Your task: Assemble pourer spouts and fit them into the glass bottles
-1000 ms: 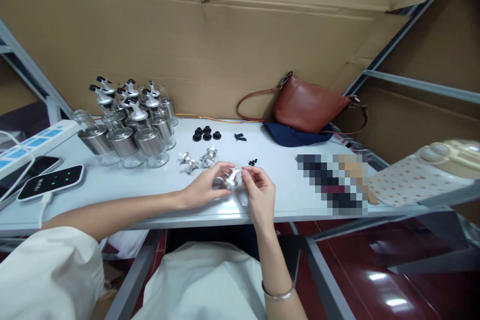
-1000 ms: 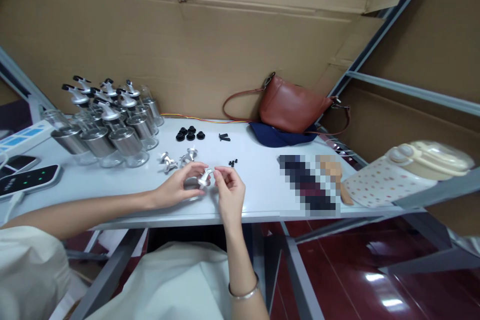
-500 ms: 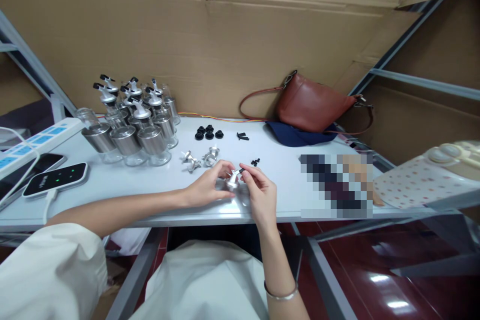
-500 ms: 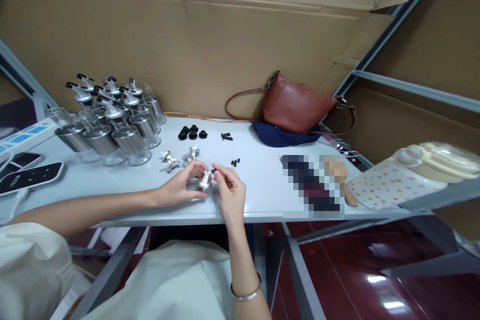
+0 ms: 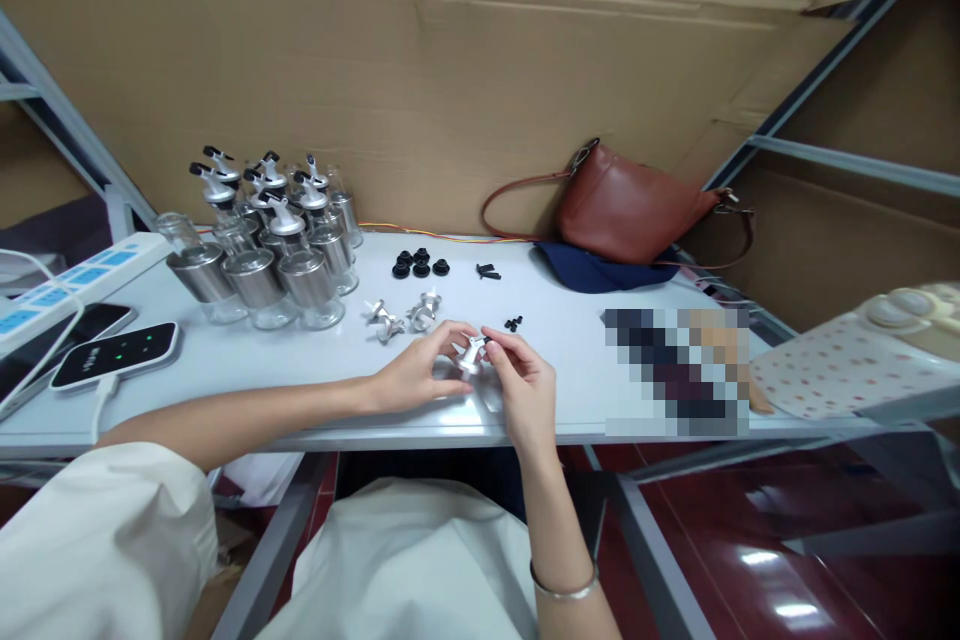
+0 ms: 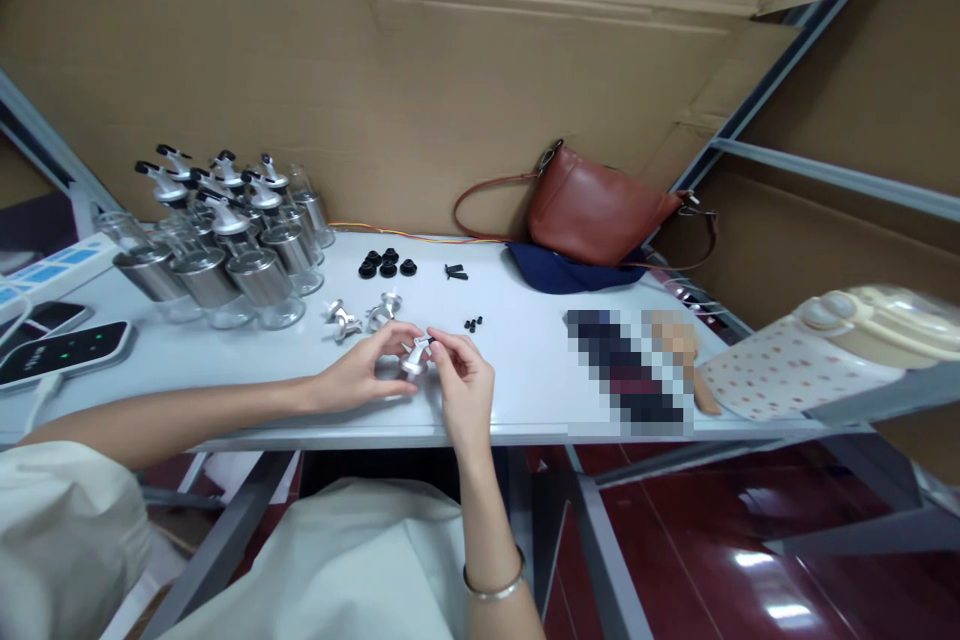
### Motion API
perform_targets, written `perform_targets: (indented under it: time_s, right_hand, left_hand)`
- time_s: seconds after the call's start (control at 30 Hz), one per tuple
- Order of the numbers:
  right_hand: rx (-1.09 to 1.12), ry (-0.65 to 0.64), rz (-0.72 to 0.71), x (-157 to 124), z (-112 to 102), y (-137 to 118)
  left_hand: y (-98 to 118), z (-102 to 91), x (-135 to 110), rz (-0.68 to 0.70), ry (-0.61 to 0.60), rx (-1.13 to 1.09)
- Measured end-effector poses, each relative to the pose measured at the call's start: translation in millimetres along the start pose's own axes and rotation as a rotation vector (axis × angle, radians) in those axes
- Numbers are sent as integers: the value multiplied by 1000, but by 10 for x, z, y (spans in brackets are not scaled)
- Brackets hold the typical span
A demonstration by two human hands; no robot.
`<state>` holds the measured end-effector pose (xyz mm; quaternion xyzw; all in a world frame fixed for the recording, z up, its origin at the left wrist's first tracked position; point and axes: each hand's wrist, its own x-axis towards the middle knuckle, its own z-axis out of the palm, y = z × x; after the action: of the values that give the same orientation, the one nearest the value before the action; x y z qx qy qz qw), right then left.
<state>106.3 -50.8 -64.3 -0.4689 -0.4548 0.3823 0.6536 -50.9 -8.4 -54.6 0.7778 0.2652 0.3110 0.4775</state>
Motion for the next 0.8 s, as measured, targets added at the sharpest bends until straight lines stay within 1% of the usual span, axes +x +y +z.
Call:
perform_targets:
  time_s: [0.1,0.23,0.37,0.57,0.7,0.8]
  right_hand:
    - [-7,-3,-10,0,2,4]
    - [-14,-15,-12,3,3,10]
    - [-8,-22,-12,6,5,8]
    - [78,27,82,3,17,-9]
    - [88,8,90,0,25,-23]
    - [56,-19,83,1,33,-37]
  left_hand:
    - [1,-1,2,12,-16,11]
    - [0,-3,1,-7,-31,13]
    - [-8,-9,-3,6,-22,56]
    - [3,-9,1,12,-34,46]
    - [5,-9,13,45,-40,73]
    - [-6,-8,16,54,-50,39]
